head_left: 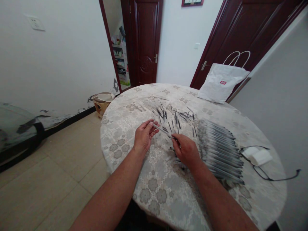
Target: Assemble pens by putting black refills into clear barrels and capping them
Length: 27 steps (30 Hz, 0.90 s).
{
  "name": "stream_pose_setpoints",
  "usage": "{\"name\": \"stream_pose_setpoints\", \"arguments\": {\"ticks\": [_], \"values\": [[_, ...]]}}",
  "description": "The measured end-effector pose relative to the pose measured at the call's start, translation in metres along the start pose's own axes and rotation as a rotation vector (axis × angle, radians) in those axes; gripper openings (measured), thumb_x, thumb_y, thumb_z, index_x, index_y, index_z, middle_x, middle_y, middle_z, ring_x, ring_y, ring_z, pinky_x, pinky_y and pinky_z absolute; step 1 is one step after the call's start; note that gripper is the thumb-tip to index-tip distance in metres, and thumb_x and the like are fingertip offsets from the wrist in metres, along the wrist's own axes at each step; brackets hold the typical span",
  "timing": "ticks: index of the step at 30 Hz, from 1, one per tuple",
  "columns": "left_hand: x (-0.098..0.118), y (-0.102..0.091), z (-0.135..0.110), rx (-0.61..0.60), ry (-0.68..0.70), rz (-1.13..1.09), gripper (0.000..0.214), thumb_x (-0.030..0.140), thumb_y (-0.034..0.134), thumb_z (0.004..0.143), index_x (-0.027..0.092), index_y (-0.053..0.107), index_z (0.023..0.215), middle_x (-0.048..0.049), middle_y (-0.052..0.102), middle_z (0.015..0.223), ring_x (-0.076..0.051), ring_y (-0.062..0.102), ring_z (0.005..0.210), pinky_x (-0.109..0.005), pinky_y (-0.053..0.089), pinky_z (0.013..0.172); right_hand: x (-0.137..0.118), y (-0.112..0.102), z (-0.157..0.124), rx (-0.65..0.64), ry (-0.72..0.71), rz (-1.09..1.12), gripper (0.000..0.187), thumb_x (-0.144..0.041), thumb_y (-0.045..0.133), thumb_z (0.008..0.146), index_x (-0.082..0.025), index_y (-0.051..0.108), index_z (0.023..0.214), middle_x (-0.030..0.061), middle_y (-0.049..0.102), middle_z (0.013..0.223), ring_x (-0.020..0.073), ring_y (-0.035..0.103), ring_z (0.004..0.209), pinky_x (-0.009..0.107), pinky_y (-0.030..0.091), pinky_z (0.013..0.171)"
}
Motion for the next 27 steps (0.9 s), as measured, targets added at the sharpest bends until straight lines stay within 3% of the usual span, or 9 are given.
{"name": "stream_pose_setpoints", "arguments": {"ticks": [4, 9, 13, 18, 24, 27], "values": [[0.001, -0.001, 0.002, 0.03, 0.001, 0.006, 0.027, 0.027, 0.075, 0.082, 0.013, 0.066, 0.104, -0.0137, 0.075, 0.104, -0.022, 0.074, 0.091, -0.034, 0.059, 0.08, -0.004, 0.003, 0.0, -0.025, -0.037, -0.027, 0.026, -0.025, 0.047, 0.101, -0.018, 0.065, 0.117, 0.0118, 0.074, 0.102, 0.0221, 0.068, 0.093, 0.036, 0.053, 0.088], [-0.003, -0.001, 0.002, 0.039, 0.006, -0.013, 0.024, 0.025, 0.073, 0.082, 0.013, 0.065, 0.102, -0.0128, 0.075, 0.103, -0.022, 0.074, 0.092, -0.035, 0.059, 0.082, -0.007, 0.002, 0.001, -0.001, 0.041, 0.033, 0.025, -0.026, 0.049, 0.099, -0.018, 0.067, 0.113, 0.0109, 0.075, 0.103, 0.0213, 0.07, 0.093, 0.034, 0.053, 0.087], [-0.006, -0.001, 0.001, 0.032, 0.019, -0.035, 0.023, 0.024, 0.073, 0.083, 0.014, 0.065, 0.101, -0.0119, 0.074, 0.103, -0.021, 0.074, 0.092, -0.033, 0.059, 0.082, -0.005, 0.002, 0.001, -0.025, 0.235, 0.168, 0.022, -0.031, 0.053, 0.097, -0.02, 0.069, 0.108, 0.0064, 0.076, 0.09, 0.019, 0.071, 0.08, 0.029, 0.053, 0.075], [-0.007, 0.001, 0.0, 0.039, 0.017, -0.062, 0.021, 0.024, 0.072, 0.084, 0.014, 0.064, 0.1, -0.0107, 0.074, 0.1, -0.021, 0.074, 0.092, -0.033, 0.058, 0.082, 0.005, 0.012, -0.004, -0.057, 0.56, 0.514, 0.028, -0.042, 0.055, 0.095, -0.019, 0.067, 0.104, 0.0021, 0.073, 0.075, 0.014, 0.063, 0.056, 0.025, 0.049, 0.055], [-0.008, -0.002, 0.004, 0.087, 0.013, -0.07, 0.017, 0.023, 0.071, 0.084, 0.014, 0.064, 0.098, -0.0099, 0.074, 0.098, -0.019, 0.074, 0.091, -0.031, 0.058, 0.082, -0.004, 0.021, -0.003, -0.036, 0.645, 0.614, 0.025, -0.042, 0.057, 0.091, -0.02, 0.066, 0.099, 0.0013, 0.071, 0.074, 0.0121, 0.059, 0.054, 0.022, 0.046, 0.049], [-0.009, -0.004, 0.009, 0.074, 0.03, -0.057, 0.017, 0.024, 0.071, 0.084, 0.016, 0.064, 0.098, -0.0097, 0.074, 0.099, -0.019, 0.074, 0.091, -0.033, 0.058, 0.084, -0.003, 0.031, -0.003, -0.038, 0.778, 0.842, 0.023, -0.042, 0.061, 0.086, -0.02, 0.063, 0.094, -0.0011, 0.068, 0.069, 0.0104, 0.054, 0.046, 0.021, 0.042, 0.041]]}}
Point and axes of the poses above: each hand's wrist, its own z-axis towards the middle knuckle, its own y-axis out of the palm, x = y × z, the point moved 5 cm from there along z, towards the middle knuckle
